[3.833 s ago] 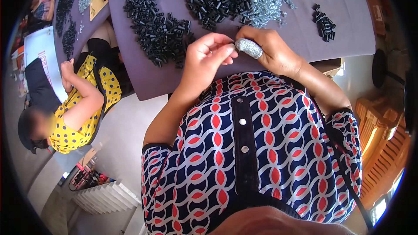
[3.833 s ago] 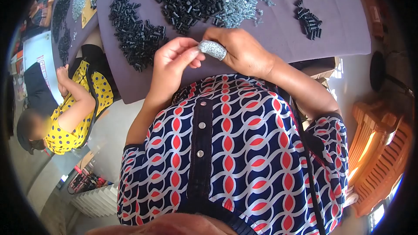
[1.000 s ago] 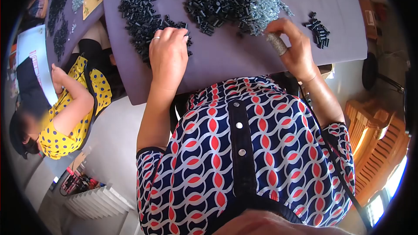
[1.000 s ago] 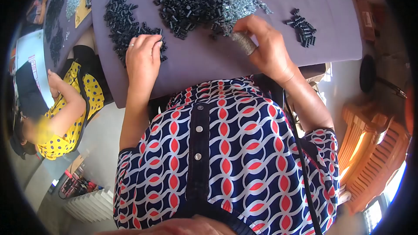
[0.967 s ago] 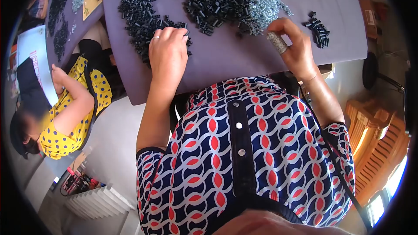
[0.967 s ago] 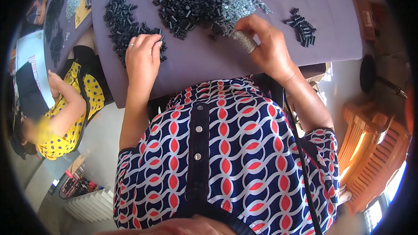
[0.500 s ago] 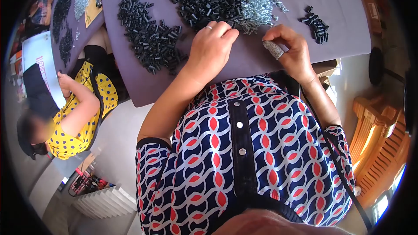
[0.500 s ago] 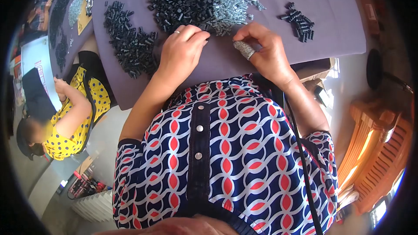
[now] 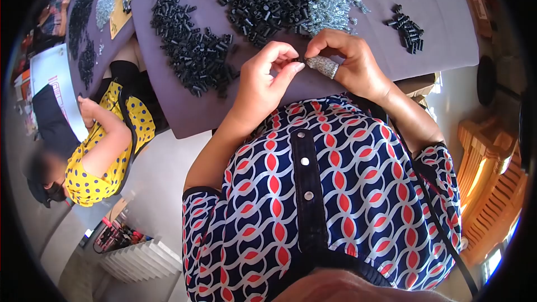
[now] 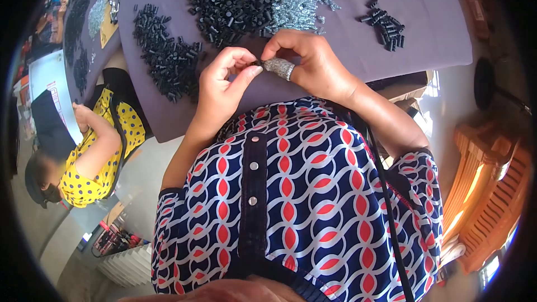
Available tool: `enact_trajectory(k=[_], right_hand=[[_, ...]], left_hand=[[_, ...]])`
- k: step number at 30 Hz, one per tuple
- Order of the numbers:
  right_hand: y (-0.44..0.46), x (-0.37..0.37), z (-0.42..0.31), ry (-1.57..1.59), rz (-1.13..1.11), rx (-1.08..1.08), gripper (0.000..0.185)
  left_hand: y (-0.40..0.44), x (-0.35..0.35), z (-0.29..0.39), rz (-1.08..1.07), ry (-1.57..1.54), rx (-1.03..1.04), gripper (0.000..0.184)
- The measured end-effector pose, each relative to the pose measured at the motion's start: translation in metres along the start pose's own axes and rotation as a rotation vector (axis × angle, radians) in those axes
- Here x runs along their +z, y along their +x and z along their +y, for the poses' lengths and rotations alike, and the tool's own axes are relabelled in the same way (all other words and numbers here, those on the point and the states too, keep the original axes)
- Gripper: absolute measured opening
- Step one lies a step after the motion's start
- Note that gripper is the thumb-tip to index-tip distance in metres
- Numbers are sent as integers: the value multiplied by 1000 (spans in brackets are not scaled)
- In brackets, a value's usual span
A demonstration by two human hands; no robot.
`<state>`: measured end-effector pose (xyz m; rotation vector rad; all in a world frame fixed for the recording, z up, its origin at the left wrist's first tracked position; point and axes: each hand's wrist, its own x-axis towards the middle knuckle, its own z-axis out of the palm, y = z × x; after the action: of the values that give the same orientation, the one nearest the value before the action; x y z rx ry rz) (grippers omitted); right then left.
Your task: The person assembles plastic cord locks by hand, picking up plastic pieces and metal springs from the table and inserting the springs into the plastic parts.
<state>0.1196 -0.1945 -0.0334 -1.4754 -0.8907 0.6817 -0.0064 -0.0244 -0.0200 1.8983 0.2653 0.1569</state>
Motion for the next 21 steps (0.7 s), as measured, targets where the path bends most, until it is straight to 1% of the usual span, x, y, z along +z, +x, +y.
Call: enact_trajectory(k=[1, 2, 4, 7, 9, 11, 14, 16, 20, 21], right_hand=[[2, 3, 0, 114, 22, 13, 15], [3, 5, -1, 112, 17, 14, 15], [4, 8, -2, 171, 5, 47, 14], [1, 10, -1, 152, -11, 98, 14], [0, 10, 0, 115, -15, 88, 13], [-1, 10, 0, 81, -21, 79, 13], [0, 13, -4, 80, -29, 91, 13], [1, 13, -8, 97, -81, 139, 15], [0, 14, -1, 120, -51, 144, 17], [-1, 12, 4, 151, -48, 137, 15]], left_hand=[[-1, 0, -4, 0, -102, -34, 14], [-2, -1, -7, -1, -205, -68, 14], [-4, -2, -8, -13, -222, -84, 16], [-7, -2, -10, -36, -247, -119, 18], [-8, -2, -11, -45, -260, -137, 20], [-10, -2, -11, -45, -374, -196, 20], [-12, -3, -16, -28, -395, -185, 18], [-13, -4, -19, -18, -398, -194, 19], [-16, -7, -12, -19, -403, -224, 21], [-16, -8, -11, -19, -403, -225, 21]])
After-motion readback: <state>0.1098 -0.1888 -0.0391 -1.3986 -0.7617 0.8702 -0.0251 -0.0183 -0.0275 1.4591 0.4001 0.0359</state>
